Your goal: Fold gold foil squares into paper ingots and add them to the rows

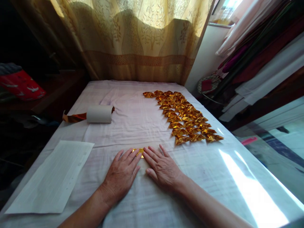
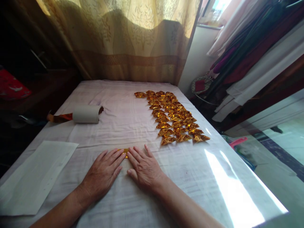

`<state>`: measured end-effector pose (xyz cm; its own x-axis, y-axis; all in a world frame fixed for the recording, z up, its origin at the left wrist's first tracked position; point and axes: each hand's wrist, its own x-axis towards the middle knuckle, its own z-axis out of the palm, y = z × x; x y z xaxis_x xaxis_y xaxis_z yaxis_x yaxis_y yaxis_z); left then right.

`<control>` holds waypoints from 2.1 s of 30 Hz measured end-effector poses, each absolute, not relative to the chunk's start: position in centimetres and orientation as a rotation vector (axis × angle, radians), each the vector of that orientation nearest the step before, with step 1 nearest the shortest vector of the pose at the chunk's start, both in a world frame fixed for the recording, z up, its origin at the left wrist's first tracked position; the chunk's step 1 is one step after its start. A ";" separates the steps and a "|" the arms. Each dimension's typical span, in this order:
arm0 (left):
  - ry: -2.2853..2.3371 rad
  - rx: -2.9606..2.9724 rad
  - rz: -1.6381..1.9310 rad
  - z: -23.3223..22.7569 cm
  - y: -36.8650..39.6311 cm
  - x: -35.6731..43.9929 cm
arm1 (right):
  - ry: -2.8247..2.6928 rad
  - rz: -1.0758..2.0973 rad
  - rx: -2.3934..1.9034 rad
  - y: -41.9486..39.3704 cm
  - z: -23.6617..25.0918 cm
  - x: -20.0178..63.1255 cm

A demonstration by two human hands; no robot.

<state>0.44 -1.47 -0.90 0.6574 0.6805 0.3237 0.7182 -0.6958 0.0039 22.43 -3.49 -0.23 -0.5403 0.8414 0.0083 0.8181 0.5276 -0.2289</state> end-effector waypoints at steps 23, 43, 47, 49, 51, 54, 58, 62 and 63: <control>-1.247 -2.744 -0.268 1.1 -0.4 2.0 | -2.388 0.316 -1.820 -3.9 -0.2 22.5; -1.212 -2.665 -0.461 -1.4 -1.2 -1.2 | -2.495 0.082 -1.528 -3.8 0.5 21.7; -1.260 -2.671 -0.466 -1.3 -1.3 -0.9 | -2.595 0.251 -1.397 -3.5 0.9 20.1; -1.268 -2.666 -0.481 -1.3 -1.3 -1.0 | -2.635 0.347 -1.367 -3.4 0.9 19.7; -1.267 -2.658 -0.494 -1.2 -1.3 -1.1 | -2.637 0.394 -1.396 -3.5 0.8 19.8; -1.271 -2.644 -0.501 -1.1 -1.3 -1.3 | -2.617 0.379 -1.444 -4.0 0.7 20.9; -1.283 -2.642 -0.549 -1.0 -1.1 -1.3 | -2.598 0.289 -1.453 -4.6 0.4 22.6; -1.378 -2.729 -0.626 -0.4 -0.2 -0.6 | -2.506 0.256 -1.477 -3.5 0.6 22.7; -1.409 -2.756 -0.636 -0.2 0.0 -0.3 | -2.459 0.256 -1.517 -2.9 0.8 22.4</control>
<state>-0.32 0.04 -0.17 0.5210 0.7816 0.3431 0.7742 -0.6019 0.1956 22.44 -2.90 0.83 -0.4321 0.8949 0.1115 0.8527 0.4457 -0.2724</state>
